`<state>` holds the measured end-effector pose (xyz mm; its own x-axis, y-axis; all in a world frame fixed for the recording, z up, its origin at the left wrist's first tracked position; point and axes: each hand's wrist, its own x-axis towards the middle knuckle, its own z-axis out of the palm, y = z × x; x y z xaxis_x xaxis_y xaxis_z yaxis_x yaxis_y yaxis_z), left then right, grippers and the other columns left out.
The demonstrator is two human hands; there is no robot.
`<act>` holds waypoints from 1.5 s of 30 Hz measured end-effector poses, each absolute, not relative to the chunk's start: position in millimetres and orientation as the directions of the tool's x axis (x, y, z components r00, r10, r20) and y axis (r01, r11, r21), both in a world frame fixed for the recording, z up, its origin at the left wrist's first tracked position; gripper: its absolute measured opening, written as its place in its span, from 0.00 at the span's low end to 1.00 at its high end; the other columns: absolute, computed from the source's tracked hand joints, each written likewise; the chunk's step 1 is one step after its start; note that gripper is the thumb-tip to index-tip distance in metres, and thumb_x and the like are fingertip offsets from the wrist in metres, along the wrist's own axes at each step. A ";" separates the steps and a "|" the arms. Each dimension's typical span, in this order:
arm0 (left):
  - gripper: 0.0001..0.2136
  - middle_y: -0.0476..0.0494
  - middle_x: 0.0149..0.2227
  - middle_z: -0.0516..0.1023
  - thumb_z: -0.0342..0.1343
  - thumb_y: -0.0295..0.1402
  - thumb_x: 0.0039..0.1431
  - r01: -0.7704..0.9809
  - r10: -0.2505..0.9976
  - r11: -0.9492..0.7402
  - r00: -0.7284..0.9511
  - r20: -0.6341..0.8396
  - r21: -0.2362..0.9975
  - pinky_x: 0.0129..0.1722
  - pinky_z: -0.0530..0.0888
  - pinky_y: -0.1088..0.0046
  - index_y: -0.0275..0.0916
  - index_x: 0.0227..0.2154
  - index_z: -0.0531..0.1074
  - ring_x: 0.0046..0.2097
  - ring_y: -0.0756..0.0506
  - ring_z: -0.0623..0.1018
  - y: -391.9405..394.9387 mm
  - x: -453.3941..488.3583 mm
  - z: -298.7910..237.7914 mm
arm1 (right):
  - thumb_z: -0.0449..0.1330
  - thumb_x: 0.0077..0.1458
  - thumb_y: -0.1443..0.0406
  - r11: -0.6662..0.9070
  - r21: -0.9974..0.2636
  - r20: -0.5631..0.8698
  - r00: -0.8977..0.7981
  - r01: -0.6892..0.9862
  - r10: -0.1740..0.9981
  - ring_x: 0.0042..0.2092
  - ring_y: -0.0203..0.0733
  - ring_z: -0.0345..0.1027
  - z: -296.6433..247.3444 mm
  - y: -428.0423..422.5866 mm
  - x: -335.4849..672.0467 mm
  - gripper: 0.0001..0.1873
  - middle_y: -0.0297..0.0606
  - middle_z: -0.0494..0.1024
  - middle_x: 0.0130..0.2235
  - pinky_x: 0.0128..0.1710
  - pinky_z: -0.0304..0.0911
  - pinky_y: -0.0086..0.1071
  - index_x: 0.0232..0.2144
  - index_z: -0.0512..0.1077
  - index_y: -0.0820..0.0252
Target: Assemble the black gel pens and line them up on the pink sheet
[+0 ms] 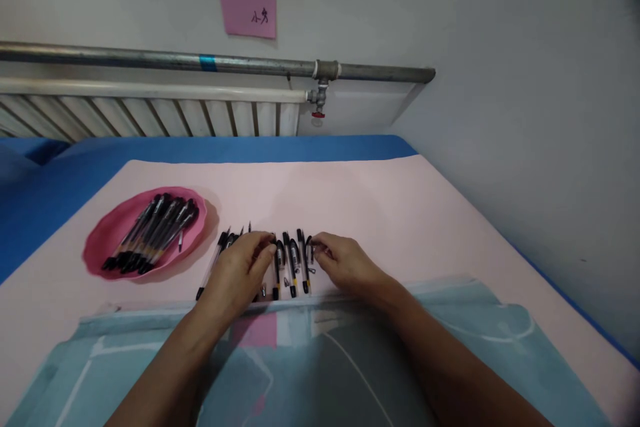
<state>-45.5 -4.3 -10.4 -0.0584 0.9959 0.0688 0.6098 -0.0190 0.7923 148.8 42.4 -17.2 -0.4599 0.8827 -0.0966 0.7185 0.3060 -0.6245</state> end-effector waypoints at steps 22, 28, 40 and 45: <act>0.16 0.29 0.36 0.76 0.45 0.40 0.53 0.868 0.861 0.472 -0.491 0.129 0.154 0.31 0.67 0.61 0.35 0.35 0.72 0.38 0.33 0.74 30.2 -156.1 -14.7 | 0.48 0.52 0.63 0.254 -0.656 -0.043 -0.371 0.710 0.928 0.36 0.42 0.68 -14.9 46.1 149.4 0.12 0.41 0.75 0.34 0.34 0.59 0.32 0.33 0.70 0.60; 0.16 0.31 0.36 0.76 0.44 0.40 0.54 0.839 0.839 0.535 -0.542 0.054 0.100 0.32 0.68 0.61 0.35 0.35 0.71 0.38 0.34 0.75 35.8 -155.8 -14.0 | 0.48 0.53 0.63 0.285 -0.633 -0.044 -0.400 0.720 0.915 0.36 0.42 0.67 -13.7 47.3 149.6 0.13 0.41 0.75 0.34 0.36 0.59 0.33 0.33 0.70 0.61; 0.15 0.28 0.39 0.75 0.42 0.32 0.55 0.864 0.848 0.491 -0.503 0.167 0.111 0.38 0.66 0.61 0.31 0.35 0.72 0.41 0.35 0.73 34.3 -150.0 -7.7 | 0.48 0.52 0.63 0.332 -0.629 0.024 -0.409 0.703 0.912 0.36 0.43 0.67 -19.2 49.2 150.5 0.13 0.42 0.74 0.33 0.36 0.59 0.34 0.32 0.71 0.61; 0.13 0.46 0.27 0.72 0.42 0.39 0.58 0.661 0.837 0.126 -0.471 0.277 0.740 0.28 0.66 0.73 0.38 0.34 0.67 0.28 0.48 0.71 17.8 -112.2 3.9 | 0.50 0.51 0.63 0.273 -0.783 0.143 -0.266 0.559 0.953 0.34 0.40 0.67 -12.0 46.2 149.0 0.10 0.39 0.74 0.33 0.34 0.60 0.32 0.30 0.71 0.60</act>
<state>-112.2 17.8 3.9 -0.4708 0.8375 0.2775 0.6609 0.1265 0.7397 149.0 46.2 -12.0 -0.2656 0.9534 0.1430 0.5591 0.2731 -0.7828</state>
